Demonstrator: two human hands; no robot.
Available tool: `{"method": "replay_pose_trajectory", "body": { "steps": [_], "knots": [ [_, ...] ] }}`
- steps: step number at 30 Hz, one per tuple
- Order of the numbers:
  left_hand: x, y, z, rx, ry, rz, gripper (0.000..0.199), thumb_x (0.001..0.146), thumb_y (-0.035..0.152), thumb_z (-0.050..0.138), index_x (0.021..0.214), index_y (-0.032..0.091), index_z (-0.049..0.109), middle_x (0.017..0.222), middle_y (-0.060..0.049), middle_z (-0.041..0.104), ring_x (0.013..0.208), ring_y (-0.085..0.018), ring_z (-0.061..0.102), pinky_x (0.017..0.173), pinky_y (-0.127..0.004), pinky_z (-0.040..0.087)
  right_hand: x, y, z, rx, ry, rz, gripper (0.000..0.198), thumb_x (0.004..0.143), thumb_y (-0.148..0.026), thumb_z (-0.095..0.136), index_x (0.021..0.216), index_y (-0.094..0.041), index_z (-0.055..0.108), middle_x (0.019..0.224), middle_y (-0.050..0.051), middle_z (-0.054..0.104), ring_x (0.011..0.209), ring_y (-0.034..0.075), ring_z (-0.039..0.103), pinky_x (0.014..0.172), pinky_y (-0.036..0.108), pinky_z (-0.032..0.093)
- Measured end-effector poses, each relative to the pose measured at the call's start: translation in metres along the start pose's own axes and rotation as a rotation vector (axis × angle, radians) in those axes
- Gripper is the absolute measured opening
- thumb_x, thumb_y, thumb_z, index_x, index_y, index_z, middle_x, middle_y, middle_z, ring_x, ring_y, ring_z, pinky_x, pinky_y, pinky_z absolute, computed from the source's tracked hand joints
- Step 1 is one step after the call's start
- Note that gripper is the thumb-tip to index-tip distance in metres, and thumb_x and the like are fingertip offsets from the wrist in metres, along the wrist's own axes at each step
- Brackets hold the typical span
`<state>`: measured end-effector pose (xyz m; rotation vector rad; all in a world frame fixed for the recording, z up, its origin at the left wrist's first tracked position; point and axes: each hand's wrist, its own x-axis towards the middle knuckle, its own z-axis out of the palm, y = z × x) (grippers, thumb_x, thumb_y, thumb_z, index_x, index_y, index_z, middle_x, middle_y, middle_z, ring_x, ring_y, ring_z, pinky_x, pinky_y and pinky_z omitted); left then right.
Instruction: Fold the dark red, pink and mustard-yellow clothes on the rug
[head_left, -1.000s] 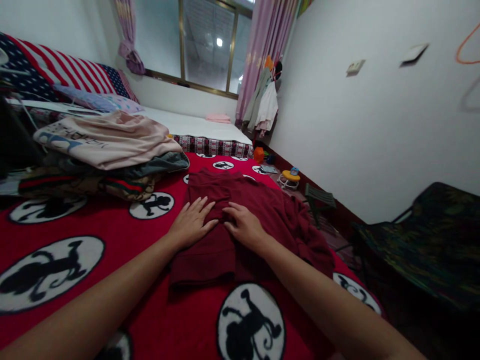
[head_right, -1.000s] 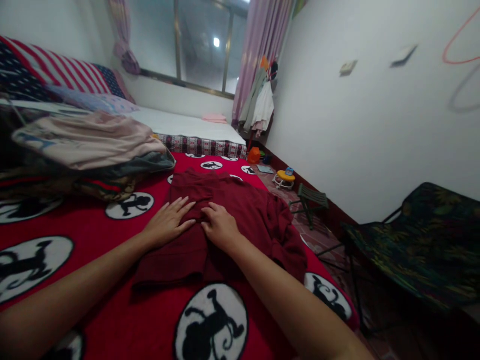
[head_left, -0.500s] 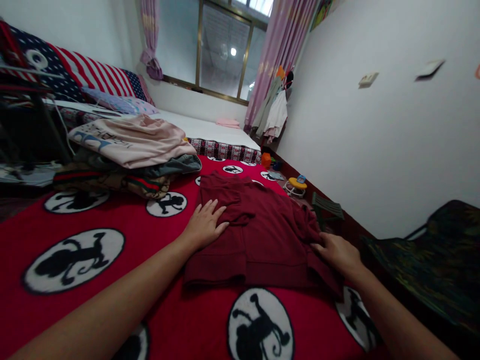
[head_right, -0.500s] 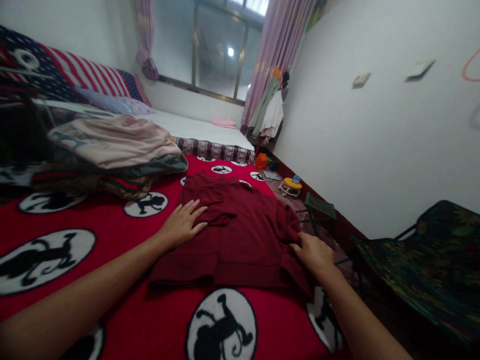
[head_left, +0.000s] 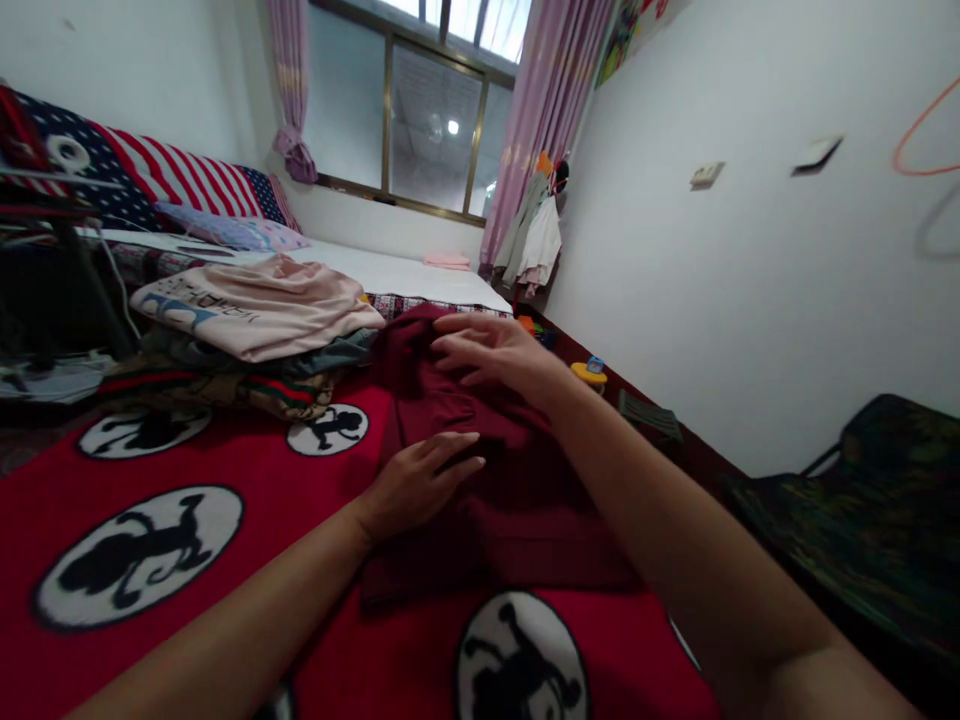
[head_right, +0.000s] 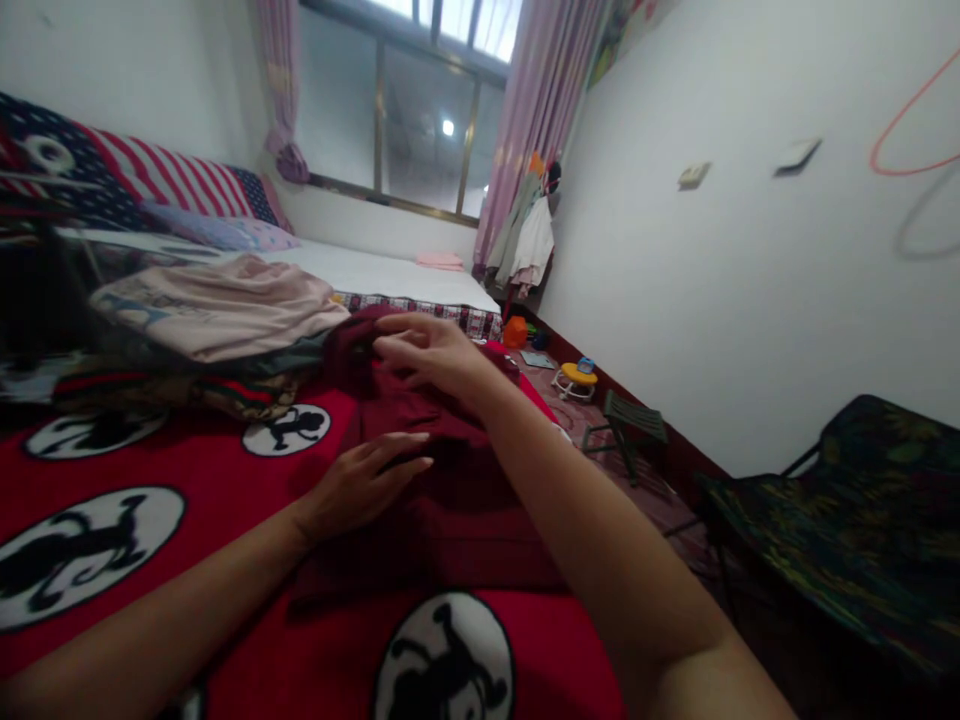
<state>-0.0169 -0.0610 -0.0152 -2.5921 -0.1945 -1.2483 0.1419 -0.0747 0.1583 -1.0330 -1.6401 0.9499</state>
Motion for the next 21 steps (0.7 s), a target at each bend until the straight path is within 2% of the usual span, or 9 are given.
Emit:
{"method": "replay_pose_trajectory", "body": {
  "steps": [1,3,7,9,11,17,21],
  "knots": [
    [0.0,0.0,-0.001,0.013,-0.002,-0.007,0.034,0.093,0.012,0.047,0.124,0.021,0.058,0.135,-0.011,0.054,0.124,-0.022,0.052,0.101,-0.037,0.051,-0.001,0.006,0.017,-0.01,-0.092,0.003,0.026,0.075,-0.039,0.074,0.087,-0.016,0.068,0.081,0.003,0.072,0.066,0.011,0.066,0.058,0.02,0.053],
    [0.0,0.0,0.0,0.029,-0.018,-0.033,0.032,0.092,0.012,0.048,0.12,0.021,0.061,0.132,-0.011,0.056,0.122,-0.023,0.054,0.1,-0.038,0.051,-0.007,0.03,0.039,-0.007,-0.104,0.007,0.026,0.08,-0.041,0.067,0.078,-0.015,0.068,0.075,0.003,0.071,0.062,0.011,0.065,0.059,0.021,0.052],
    [-0.002,-0.005,0.014,-0.005,-0.118,-0.136,0.022,0.088,0.014,0.052,0.103,0.014,0.068,0.11,-0.014,0.067,0.104,-0.026,0.064,0.092,-0.041,0.054,-0.023,0.105,0.054,-0.146,0.112,0.005,0.014,0.079,-0.028,0.066,0.075,-0.016,0.069,0.073,0.002,0.071,0.068,0.013,0.064,0.066,0.023,0.049],
    [-0.003,-0.008,0.021,-0.069,-0.208,-0.196,0.02,0.086,0.016,0.055,0.101,0.012,0.069,0.101,-0.014,0.07,0.096,-0.025,0.066,0.088,-0.039,0.056,-0.028,0.137,0.057,-0.222,0.218,0.013,0.017,0.083,-0.026,0.06,0.073,-0.017,0.071,0.075,0.002,0.072,0.073,0.015,0.065,0.071,0.024,0.049],
    [-0.005,-0.01,0.024,-0.126,-0.28,-0.245,0.022,0.084,0.017,0.058,0.102,0.012,0.069,0.101,-0.013,0.07,0.097,-0.025,0.066,0.09,-0.038,0.055,-0.032,0.156,0.061,-0.259,0.285,0.01,0.026,0.088,-0.029,0.053,0.074,-0.018,0.072,0.077,0.003,0.072,0.076,0.016,0.066,0.074,0.025,0.048],
    [-0.005,-0.01,0.018,-0.186,-0.347,-0.308,0.022,0.077,0.019,0.064,0.096,0.012,0.07,0.1,-0.012,0.07,0.099,-0.026,0.064,0.09,-0.036,0.053,-0.038,0.16,0.066,-0.303,0.297,-0.037,0.029,0.092,-0.028,0.047,0.08,-0.018,0.071,0.083,0.004,0.071,0.081,0.015,0.066,0.078,0.026,0.048],
    [-0.002,-0.011,0.015,-0.221,-0.362,-0.32,0.025,0.077,0.026,0.066,0.098,0.015,0.07,0.101,-0.011,0.069,0.098,-0.026,0.063,0.089,-0.037,0.052,-0.052,0.151,0.056,-0.375,0.237,-0.068,0.02,0.09,-0.025,0.052,0.097,-0.018,0.069,0.099,0.005,0.071,0.094,0.016,0.065,0.087,0.028,0.048]
  ]
}}
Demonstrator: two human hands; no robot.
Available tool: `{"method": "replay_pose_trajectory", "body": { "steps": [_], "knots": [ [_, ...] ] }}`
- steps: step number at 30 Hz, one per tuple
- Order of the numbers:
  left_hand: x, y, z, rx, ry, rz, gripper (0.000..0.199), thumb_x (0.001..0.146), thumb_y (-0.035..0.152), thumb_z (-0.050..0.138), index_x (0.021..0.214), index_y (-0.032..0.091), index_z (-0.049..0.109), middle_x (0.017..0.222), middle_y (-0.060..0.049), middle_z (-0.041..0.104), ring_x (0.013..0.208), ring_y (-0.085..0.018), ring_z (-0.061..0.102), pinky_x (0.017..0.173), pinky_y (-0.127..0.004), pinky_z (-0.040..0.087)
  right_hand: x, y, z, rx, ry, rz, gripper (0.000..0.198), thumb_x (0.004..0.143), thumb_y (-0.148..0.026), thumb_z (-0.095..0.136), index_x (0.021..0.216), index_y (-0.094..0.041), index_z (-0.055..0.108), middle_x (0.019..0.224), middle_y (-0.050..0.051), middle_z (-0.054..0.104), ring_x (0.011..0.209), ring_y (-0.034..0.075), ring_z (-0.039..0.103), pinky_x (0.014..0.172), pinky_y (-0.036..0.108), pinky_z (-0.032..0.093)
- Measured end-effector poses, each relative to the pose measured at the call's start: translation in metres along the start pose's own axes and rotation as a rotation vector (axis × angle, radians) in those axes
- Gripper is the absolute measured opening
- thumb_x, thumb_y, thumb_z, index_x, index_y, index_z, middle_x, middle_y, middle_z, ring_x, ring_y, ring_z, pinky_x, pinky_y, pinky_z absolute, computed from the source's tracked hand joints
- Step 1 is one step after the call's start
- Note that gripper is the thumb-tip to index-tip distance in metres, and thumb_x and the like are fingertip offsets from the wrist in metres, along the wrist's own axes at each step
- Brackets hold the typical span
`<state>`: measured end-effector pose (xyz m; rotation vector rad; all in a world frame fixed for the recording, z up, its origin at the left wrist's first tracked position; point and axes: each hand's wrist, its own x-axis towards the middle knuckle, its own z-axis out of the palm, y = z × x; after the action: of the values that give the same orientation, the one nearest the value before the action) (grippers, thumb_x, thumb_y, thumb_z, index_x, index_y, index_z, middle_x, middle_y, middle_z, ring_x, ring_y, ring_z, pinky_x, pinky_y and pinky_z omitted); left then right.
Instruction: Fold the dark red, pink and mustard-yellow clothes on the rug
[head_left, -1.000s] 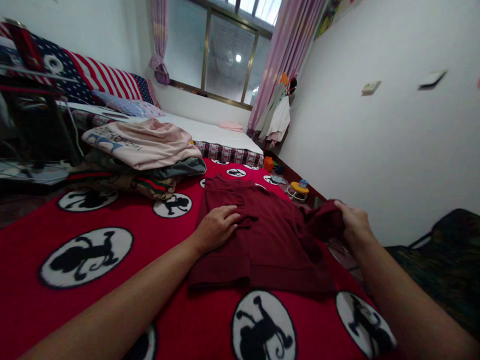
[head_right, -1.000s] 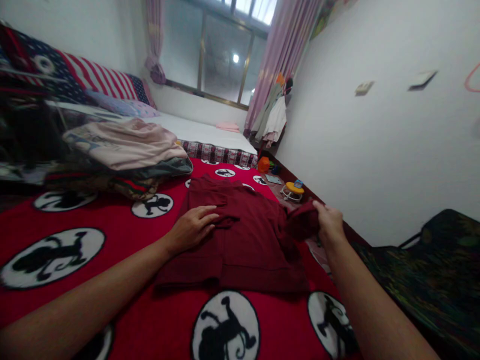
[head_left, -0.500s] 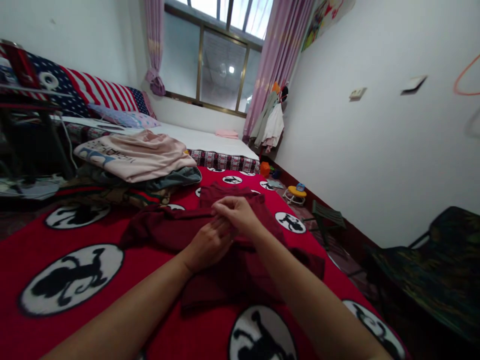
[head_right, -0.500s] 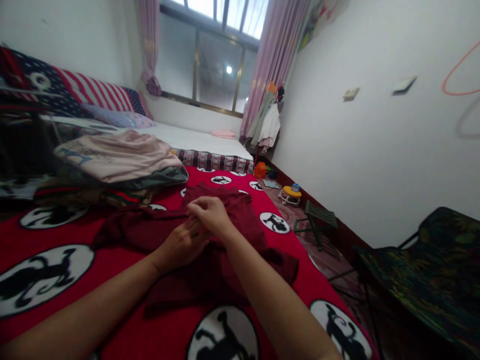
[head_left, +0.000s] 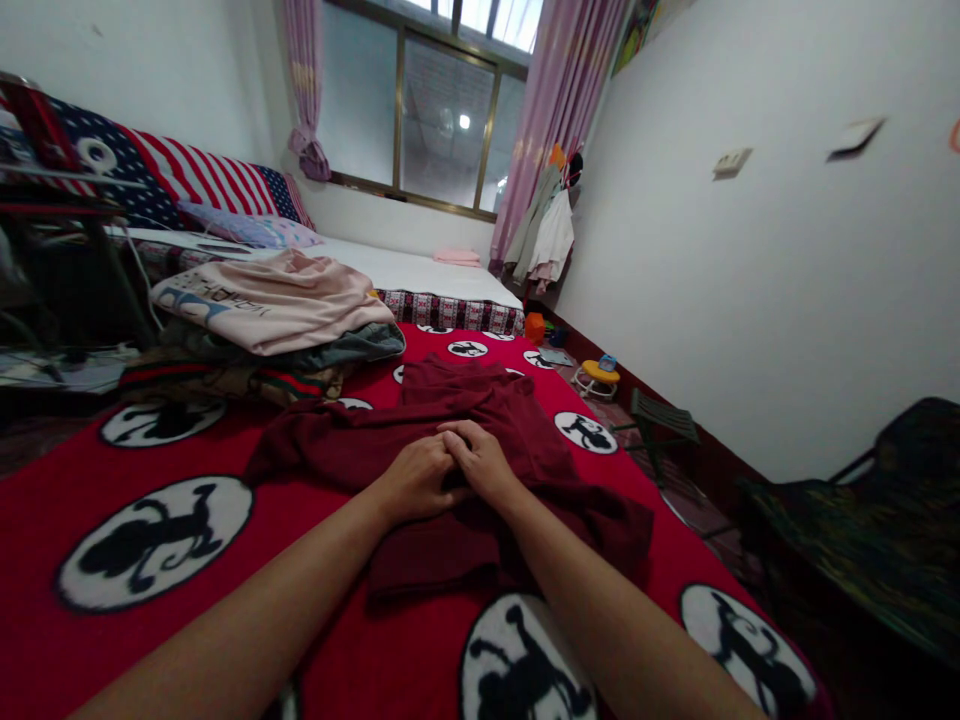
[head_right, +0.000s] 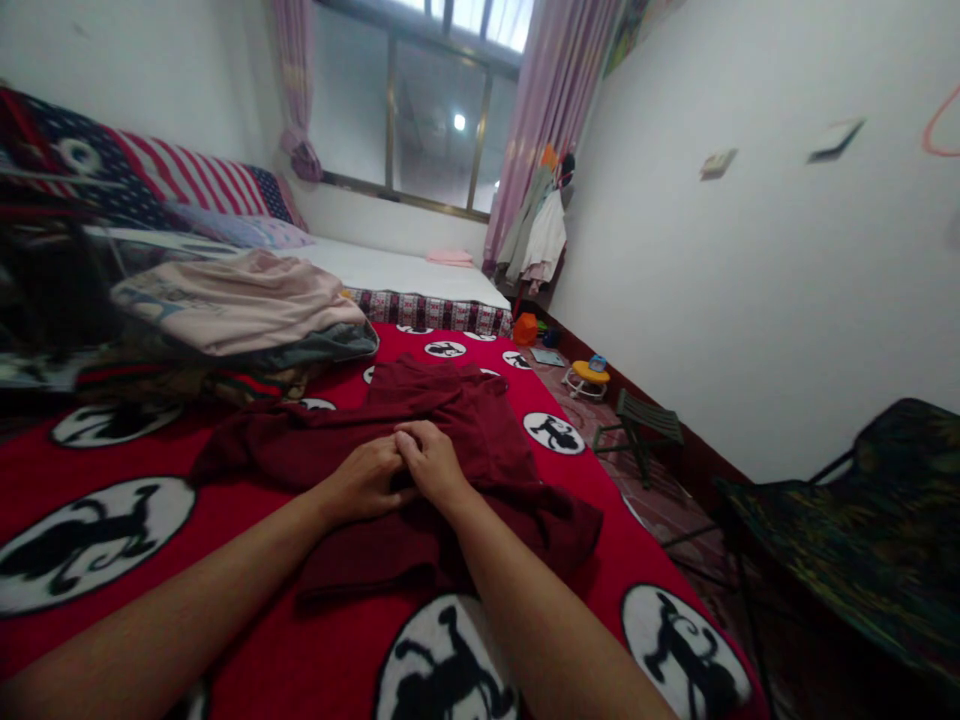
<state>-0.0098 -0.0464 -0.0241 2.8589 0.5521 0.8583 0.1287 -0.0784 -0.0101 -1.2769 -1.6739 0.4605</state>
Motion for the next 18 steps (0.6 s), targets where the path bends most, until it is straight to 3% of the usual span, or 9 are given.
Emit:
{"method": "replay_pose_trajectory", "body": {
  "steps": [3,7,12,15,18],
  "knots": [
    [0.002,0.0,-0.002,-0.013,0.011,-0.002,0.032,0.075,0.018,0.062,0.106,0.017,0.068,0.11,-0.009,0.067,0.105,-0.024,0.06,0.093,-0.037,0.049,-0.016,-0.004,-0.03,-0.138,-0.024,-0.068,0.021,0.085,-0.022,0.058,0.104,-0.018,0.066,0.106,0.007,0.069,0.1,0.018,0.063,0.09,0.03,0.048],
    [0.003,-0.001,-0.003,-0.024,0.029,-0.029,0.046,0.074,0.009,0.054,0.116,0.022,0.066,0.117,-0.004,0.066,0.108,-0.021,0.057,0.096,-0.034,0.047,-0.045,-0.008,-0.094,-0.497,-0.037,-0.067,0.027,0.084,-0.023,0.06,0.11,-0.019,0.064,0.111,0.008,0.067,0.106,0.021,0.061,0.096,0.036,0.045],
    [0.004,-0.003,-0.001,0.013,0.018,-0.151,0.049,0.07,0.008,0.054,0.113,0.024,0.069,0.117,-0.003,0.065,0.108,-0.022,0.057,0.096,-0.036,0.047,-0.087,-0.008,-0.163,-0.871,-0.185,0.276,0.045,0.078,-0.033,0.067,0.121,-0.02,0.062,0.118,0.01,0.067,0.109,0.029,0.062,0.091,0.04,0.047],
    [0.007,-0.005,-0.008,0.016,-0.056,-0.232,0.055,0.064,0.008,0.056,0.115,0.027,0.069,0.121,-0.002,0.063,0.111,-0.023,0.057,0.098,-0.036,0.047,-0.107,-0.007,-0.178,-0.877,-0.226,0.414,0.039,0.079,-0.039,0.064,0.115,-0.024,0.065,0.11,0.007,0.071,0.101,0.028,0.066,0.082,0.037,0.048],
    [0.007,-0.008,-0.023,-0.005,-0.214,-0.244,0.066,0.06,0.008,0.058,0.122,0.028,0.065,0.132,-0.005,0.058,0.12,-0.026,0.054,0.102,-0.039,0.045,-0.118,-0.006,-0.177,-0.787,-0.144,0.395,0.031,0.078,-0.041,0.063,0.104,-0.025,0.066,0.102,0.006,0.072,0.093,0.026,0.067,0.08,0.034,0.048]
  ]
}}
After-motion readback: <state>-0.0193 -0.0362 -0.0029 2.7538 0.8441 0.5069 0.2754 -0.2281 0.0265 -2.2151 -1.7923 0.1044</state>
